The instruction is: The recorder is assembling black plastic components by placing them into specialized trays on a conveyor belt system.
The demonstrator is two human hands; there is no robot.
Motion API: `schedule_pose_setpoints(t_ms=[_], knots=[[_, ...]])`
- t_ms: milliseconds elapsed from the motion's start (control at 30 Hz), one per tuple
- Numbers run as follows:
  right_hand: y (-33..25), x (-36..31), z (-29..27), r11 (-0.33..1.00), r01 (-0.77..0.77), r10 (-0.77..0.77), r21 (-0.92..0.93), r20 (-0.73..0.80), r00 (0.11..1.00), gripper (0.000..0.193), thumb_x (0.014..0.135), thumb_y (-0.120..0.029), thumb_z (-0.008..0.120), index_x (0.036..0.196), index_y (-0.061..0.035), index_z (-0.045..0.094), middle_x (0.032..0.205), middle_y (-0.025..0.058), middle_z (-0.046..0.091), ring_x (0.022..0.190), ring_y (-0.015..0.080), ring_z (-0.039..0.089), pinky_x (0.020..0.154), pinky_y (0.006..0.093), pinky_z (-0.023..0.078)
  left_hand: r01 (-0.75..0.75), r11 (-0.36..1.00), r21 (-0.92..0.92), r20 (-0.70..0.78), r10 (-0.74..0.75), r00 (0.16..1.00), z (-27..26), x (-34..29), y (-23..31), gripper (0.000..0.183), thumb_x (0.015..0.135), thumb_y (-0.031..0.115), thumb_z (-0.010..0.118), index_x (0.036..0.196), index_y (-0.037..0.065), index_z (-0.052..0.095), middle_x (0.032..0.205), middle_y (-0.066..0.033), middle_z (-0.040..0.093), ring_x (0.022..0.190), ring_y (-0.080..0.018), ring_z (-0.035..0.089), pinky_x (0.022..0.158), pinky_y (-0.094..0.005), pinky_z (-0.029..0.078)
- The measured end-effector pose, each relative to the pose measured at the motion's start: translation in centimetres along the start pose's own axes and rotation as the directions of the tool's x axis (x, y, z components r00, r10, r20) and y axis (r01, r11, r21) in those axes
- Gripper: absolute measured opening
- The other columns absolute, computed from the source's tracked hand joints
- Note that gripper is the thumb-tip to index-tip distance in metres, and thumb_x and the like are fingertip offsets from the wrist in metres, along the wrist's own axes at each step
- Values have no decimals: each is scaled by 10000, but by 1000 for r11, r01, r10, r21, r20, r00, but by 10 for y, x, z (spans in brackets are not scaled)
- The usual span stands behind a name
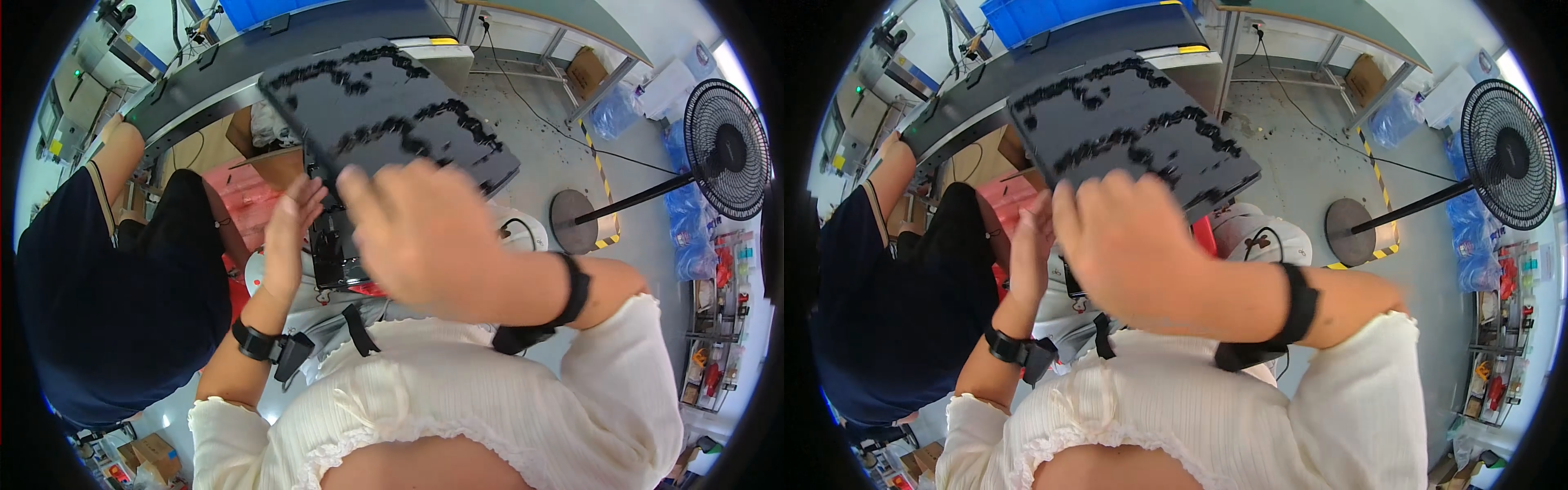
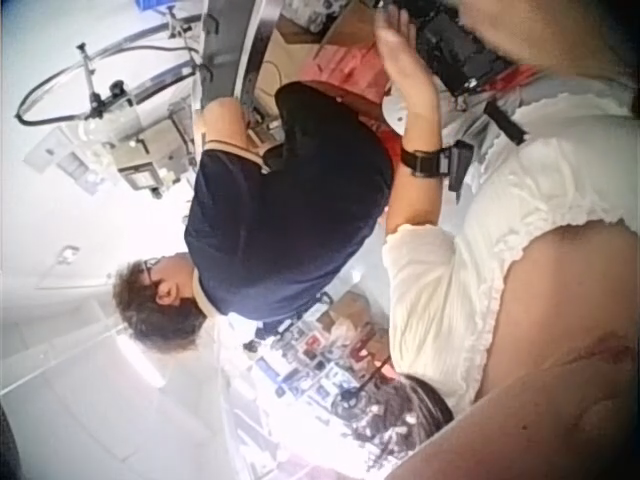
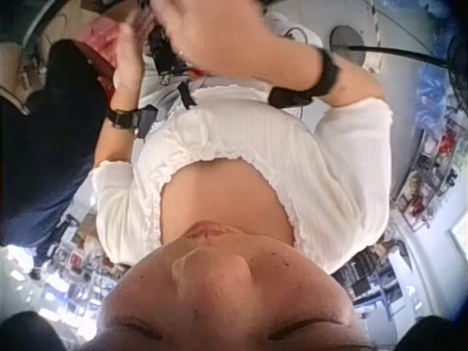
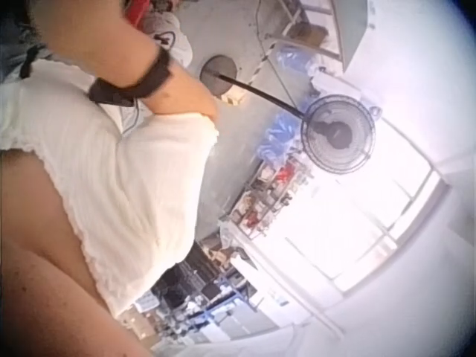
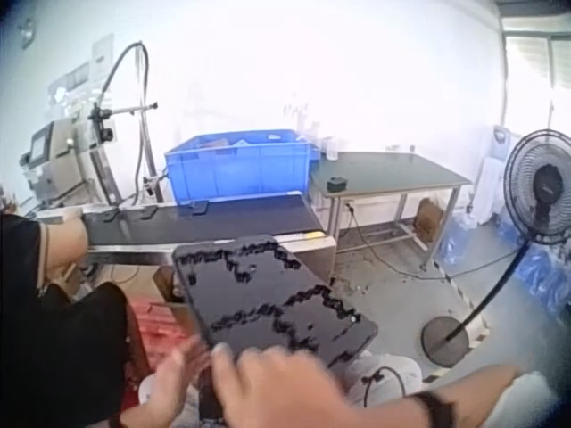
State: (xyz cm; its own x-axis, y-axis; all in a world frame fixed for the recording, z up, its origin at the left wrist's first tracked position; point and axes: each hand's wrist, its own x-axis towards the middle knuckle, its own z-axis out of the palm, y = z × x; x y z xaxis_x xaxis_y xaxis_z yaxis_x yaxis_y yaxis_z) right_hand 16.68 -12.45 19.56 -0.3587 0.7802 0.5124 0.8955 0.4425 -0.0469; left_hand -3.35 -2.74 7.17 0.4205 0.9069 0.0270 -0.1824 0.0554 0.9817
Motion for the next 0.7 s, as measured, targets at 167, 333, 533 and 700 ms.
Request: schedule_pose_setpoints(t_ms=[167,333,533,700], knots=[[-25,-20,70,974,76,-141,214,308,941,560,763,-304,677,1172,48,527,934,133,550,861,274,545,702,381,426,26,987,159,-121,-6,993,1,30,6,375,936,335,574,1096,-4,587,977,-83,651,850,-133,602,769,-328,472],[32,-26,90,984,-178,167,30,217,962,599,801,-333,662,1227,44,475,1154,204,505,995,350,545,804,444,431,-3,277,961,-32,124,992,-31,30,-24,468,881,301,639,1165,-59,548,1066,-175,645,1013,-243,609,869,-346,455],[76,-57,112,934,-336,350,-121,507,788,725,844,-341,624,1370,68,340,1283,282,429,983,398,592,812,458,485,262,887,382,20,-291,957,-34,50,-29,480,907,268,605,1258,-41,496,1209,-159,577,1111,-207,546,931,-324,428],[88,-43,83,961,-274,182,44,646,741,517,861,-320,599,1173,82,511,980,228,586,821,355,634,673,401,519,443,711,547,-6,-526,851,-43,41,-22,441,926,214,579,1278,-32,480,1137,-122,611,1054,-185,564,922,-304,429]])
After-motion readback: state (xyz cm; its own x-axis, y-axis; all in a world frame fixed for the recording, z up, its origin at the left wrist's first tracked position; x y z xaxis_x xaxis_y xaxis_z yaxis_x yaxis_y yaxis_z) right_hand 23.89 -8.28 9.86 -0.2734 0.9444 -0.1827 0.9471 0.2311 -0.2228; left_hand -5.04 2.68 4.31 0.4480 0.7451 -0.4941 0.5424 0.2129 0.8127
